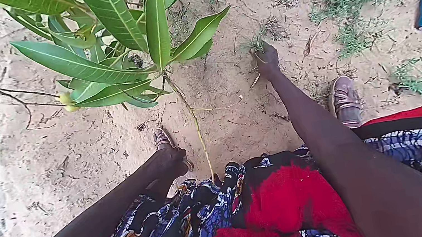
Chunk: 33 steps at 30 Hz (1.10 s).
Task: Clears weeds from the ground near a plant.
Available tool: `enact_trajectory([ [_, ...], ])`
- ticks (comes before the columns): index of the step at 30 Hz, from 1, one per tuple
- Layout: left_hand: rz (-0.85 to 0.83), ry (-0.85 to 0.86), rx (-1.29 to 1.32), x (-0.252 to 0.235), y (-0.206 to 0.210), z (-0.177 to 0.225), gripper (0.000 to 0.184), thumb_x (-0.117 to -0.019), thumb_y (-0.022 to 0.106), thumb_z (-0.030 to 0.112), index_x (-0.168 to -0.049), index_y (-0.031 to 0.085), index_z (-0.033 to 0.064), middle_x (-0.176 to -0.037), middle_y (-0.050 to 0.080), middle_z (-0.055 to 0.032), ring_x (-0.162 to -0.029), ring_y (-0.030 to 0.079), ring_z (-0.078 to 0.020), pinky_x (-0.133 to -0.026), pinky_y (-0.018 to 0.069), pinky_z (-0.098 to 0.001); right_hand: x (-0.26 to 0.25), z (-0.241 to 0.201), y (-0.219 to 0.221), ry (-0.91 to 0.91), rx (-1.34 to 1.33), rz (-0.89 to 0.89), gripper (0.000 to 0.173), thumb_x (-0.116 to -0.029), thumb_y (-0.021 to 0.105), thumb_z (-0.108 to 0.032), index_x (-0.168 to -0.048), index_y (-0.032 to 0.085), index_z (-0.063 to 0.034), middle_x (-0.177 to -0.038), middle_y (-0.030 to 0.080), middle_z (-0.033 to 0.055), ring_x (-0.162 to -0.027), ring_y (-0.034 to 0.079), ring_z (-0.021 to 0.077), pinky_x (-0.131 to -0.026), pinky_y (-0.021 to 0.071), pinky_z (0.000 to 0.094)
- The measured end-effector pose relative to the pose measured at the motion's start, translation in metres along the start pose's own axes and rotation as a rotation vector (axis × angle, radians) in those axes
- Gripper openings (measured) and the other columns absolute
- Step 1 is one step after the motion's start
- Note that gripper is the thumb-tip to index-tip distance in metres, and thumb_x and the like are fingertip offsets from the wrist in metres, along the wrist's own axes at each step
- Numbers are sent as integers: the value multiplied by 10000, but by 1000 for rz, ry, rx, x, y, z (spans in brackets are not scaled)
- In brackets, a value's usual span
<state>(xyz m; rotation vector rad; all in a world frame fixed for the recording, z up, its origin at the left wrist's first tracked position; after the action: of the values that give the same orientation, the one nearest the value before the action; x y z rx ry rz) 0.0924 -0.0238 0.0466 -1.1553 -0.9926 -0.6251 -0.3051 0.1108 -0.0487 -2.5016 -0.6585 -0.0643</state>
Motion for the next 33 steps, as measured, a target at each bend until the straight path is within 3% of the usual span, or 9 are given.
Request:
enact_trajectory([
  [3,246,67,178,-18,-16,-24,405,-1119,378,247,-1222,613,-66,-1108,659,-316,-1085,648,-493,-942,477,-652,-1,-2,0,-5,62,-90,395,-1055,566,-271,-1361,622,-27,-1304,658,248,-1260,604,407,-1059,439,618],
  [7,460,107,431,-30,-33,-28,392,-1115,394,224,-1203,632,-74,-1051,675,-264,-978,670,-374,-930,501,-546,17,-16,4,126,269,-91,365,-1064,504,-224,-1355,615,-33,-1284,654,276,-1235,613,456,-999,463,657],
  [12,337,103,511,-28,-16,0,409,-1121,373,230,-1226,619,-80,-1061,678,-259,-950,677,-338,-926,515,-507,58,3,9,183,237,-47,370,-1086,491,-229,-1372,593,-17,-1257,662,291,-1217,620,473,-1016,463,647],
  [17,239,177,375,-28,7,10,393,-1115,389,218,-1196,626,-85,-1024,669,-290,-947,668,-422,-901,499,-591,105,14,10,124,162,-47,348,-1059,522,-147,-1340,591,47,-1231,669,298,-1198,638,450,-1035,459,614],
  [21,268,173,370,-27,-3,7,414,-1117,380,236,-1211,622,-87,-1037,671,-300,-962,669,-430,-917,492,-594,94,20,-7,172,-90,156,512,-928,726,-140,-1370,552,52,-1244,661,290,-1202,632,417,-1036,467,583],
  [25,316,172,389,-25,-6,0,409,-1120,385,227,-1195,626,-95,-1029,676,-289,-959,674,-414,-924,497,-577,58,25,-43,290,-114,296,420,-1012,631,-281,-1336,636,-16,-1259,680,238,-1219,631,380,-1042,465,571],
  [27,317,178,391,-24,2,-8,426,-1119,370,240,-1187,624,-95,-1030,672,-287,-966,673,-417,-928,494,-585,39,28,-57,309,-218,396,393,-1046,581,-332,-1276,664,-25,-1150,705,192,-1083,669,316,-967,501,519],
  [31,309,159,367,-17,18,-16,411,-1115,378,229,-1167,629,-93,-998,659,-293,-961,658,-431,-910,481,-599,13,26,-82,178,-674,548,257,-1078,532,-227,-1169,576,9,-804,552,41,-624,562,114,-655,547,310],
  [33,296,136,353,-11,18,-14,392,-1113,387,209,-1165,629,-95,-1002,660,-300,-971,662,-439,-916,485,-597,8,25,-102,166,-714,579,273,-1084,526,-228,-1217,560,8,-790,519,20,-599,522,96,-618,518,286],
])
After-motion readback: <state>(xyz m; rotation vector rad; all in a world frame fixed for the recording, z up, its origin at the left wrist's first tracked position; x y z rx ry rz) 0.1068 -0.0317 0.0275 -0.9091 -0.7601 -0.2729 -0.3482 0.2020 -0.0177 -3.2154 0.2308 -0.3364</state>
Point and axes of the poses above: each hand's wrist, its own x-axis away from the middle knuckle, its own y-axis out of the palm, z = x × y, the point moved 4 cm from there along -x, towards the middle knuckle
